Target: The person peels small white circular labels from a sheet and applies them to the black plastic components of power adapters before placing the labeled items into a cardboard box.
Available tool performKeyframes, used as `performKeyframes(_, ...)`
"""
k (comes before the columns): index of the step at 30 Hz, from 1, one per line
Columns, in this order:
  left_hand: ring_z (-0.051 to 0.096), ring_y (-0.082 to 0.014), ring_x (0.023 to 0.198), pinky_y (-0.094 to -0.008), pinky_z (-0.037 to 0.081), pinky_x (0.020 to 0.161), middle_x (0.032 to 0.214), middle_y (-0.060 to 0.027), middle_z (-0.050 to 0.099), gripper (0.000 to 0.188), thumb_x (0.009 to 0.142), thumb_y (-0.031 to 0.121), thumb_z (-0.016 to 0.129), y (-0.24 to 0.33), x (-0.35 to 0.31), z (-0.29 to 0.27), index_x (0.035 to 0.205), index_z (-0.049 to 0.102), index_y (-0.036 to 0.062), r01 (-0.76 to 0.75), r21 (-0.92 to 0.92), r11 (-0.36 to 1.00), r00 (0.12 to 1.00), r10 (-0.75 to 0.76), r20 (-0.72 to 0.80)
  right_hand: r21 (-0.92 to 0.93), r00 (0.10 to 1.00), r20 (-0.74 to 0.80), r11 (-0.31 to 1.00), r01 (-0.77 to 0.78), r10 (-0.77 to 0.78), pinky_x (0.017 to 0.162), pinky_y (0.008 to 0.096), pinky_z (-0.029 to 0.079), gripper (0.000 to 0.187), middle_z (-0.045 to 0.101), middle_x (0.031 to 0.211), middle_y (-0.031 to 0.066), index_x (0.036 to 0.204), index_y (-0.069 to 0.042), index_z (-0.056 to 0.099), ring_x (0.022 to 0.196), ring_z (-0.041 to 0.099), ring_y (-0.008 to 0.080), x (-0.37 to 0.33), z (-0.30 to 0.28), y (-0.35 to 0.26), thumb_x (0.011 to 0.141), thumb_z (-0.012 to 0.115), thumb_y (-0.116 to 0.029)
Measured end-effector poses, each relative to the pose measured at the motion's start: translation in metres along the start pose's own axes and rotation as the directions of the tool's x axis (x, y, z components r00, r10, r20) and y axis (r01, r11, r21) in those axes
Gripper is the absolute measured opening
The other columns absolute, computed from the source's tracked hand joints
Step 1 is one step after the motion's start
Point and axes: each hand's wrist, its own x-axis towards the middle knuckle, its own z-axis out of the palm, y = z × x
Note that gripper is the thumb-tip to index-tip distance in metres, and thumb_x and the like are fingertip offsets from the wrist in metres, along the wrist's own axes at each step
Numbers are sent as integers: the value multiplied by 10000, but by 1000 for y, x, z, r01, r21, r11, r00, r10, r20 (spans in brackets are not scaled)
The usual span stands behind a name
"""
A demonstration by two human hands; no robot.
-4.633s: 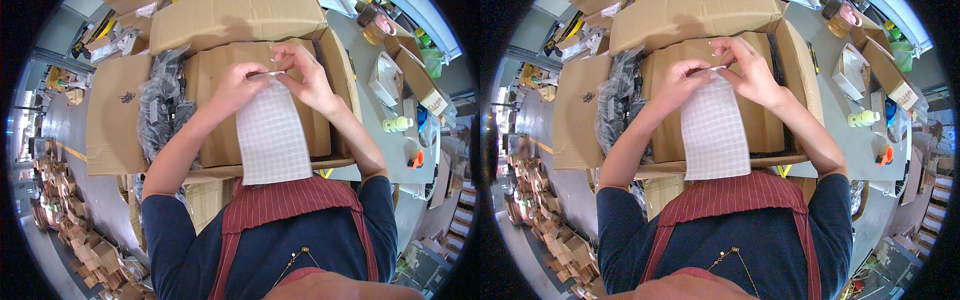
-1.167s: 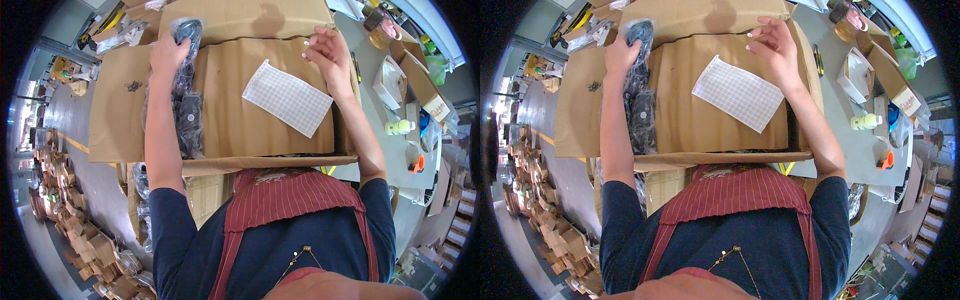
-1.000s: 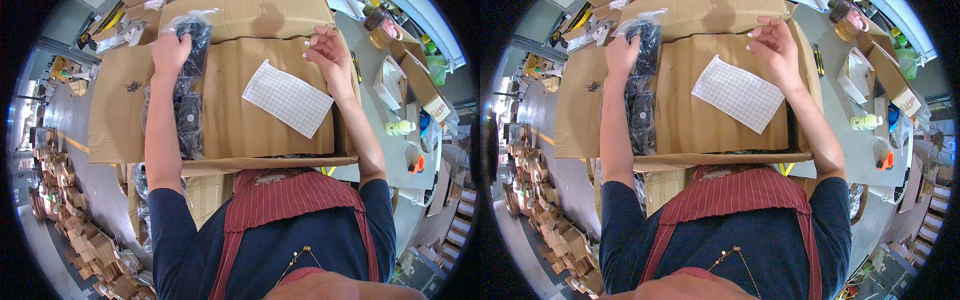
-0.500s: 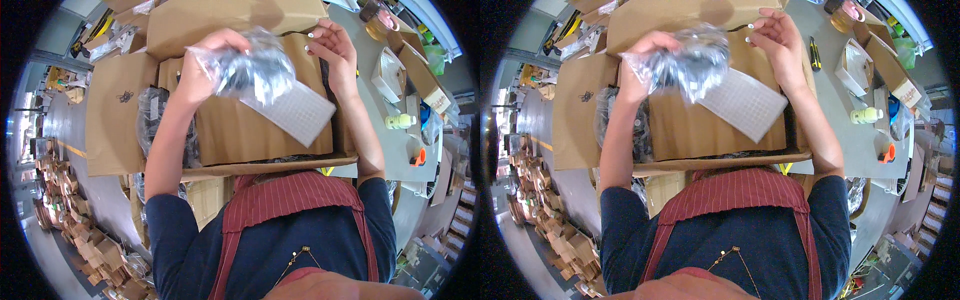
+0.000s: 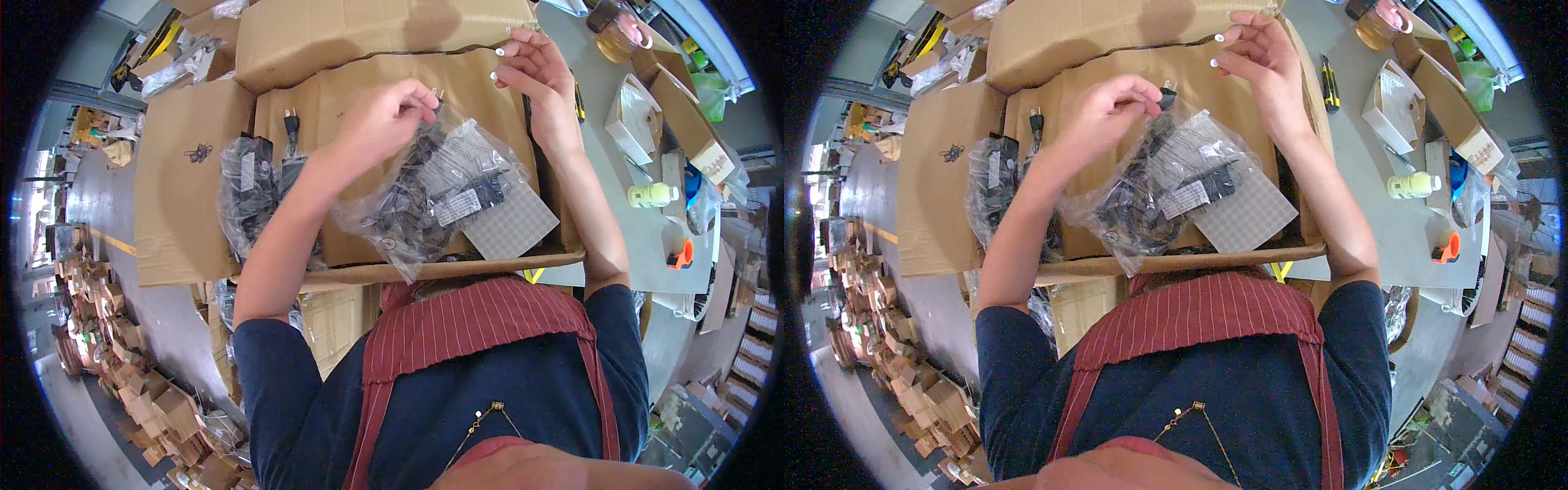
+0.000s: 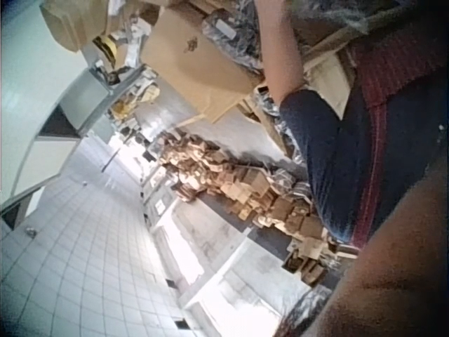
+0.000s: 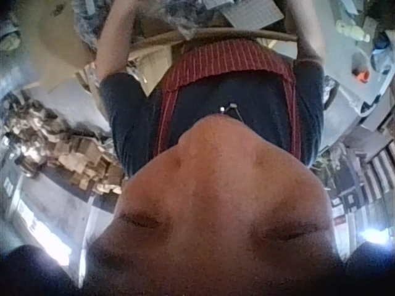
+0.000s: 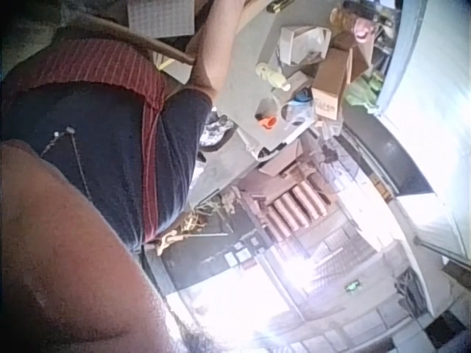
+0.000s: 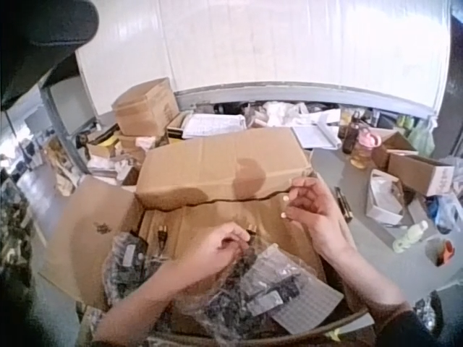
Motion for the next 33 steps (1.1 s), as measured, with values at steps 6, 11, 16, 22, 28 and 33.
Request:
performKeyframes(6, 591, -342, 1021, -427, 472, 921, 1047, -179, 653, 389, 924, 354, 666, -24, 11, 36, 1114, 627, 17, 35, 453, 891, 976, 68, -209, 5, 1000, -7, 1000, 0, 0, 822, 304, 513, 480, 563, 1143, 83, 1296, 13, 500, 967, 613, 170, 0, 2, 2, 836, 620, 84)
performKeyframes(11, 448, -389, 1151, -465, 361, 1025, 1198, -202, 588, 443, 910, 448, 640, -44, 21, 45, 1191, 673, 106, 224, 536, 814, 951, -62, -304, -22, 1000, -9, 1000, 17, -17, 823, 300, 511, 492, 553, 1154, 84, 1301, 12, 490, 957, 615, 167, 0, -1, 7, 833, 628, 74)
performKeyframes(16, 479, -361, 1117, -440, 382, 1006, 1156, -191, 608, 419, 833, 413, 713, -48, 18, 44, 1108, 710, 98, 142, 494, 858, 967, -15, -253, -44, 999, 28, 999, -19, 21, 801, 291, 510, 487, 550, 1136, 73, 1295, 13, 491, 924, 613, 154, -1, 0, 9, 832, 638, 55)
performKeyframes(22, 633, -291, 955, -380, 475, 931, 1025, -156, 690, 405, 781, 234, 708, -37, 19, 31, 1110, 671, 2, 284, -282, 917, 958, -285, 37, -57, 1000, 24, 998, -17, 18, 778, 299, 509, 479, 560, 1122, 70, 1293, 11, 494, 915, 613, 160, -2, 1, 5, 835, 632, 55)
performKeyframes(28, 650, -275, 1044, -376, 466, 996, 1144, -168, 688, 474, 810, 171, 631, -24, 9, 20, 1217, 600, -71, 532, -726, 436, 845, -323, 426, 60, 998, 23, 996, -64, 62, 775, 301, 506, 488, 576, 1104, 76, 1299, 14, 485, 909, 614, 166, -1, -1, -2, 832, 616, 65)
performKeyframes(33, 644, -266, 1076, -378, 442, 1016, 1158, -180, 686, 469, 847, 188, 639, -27, 6, 19, 1229, 606, -81, 593, -698, 401, 795, -151, 588, 97, 997, 56, 993, -61, 56, 762, 305, 527, 479, 594, 1088, 94, 1287, 4, 485, 897, 635, 176, 2, -6, -3, 832, 623, 63)
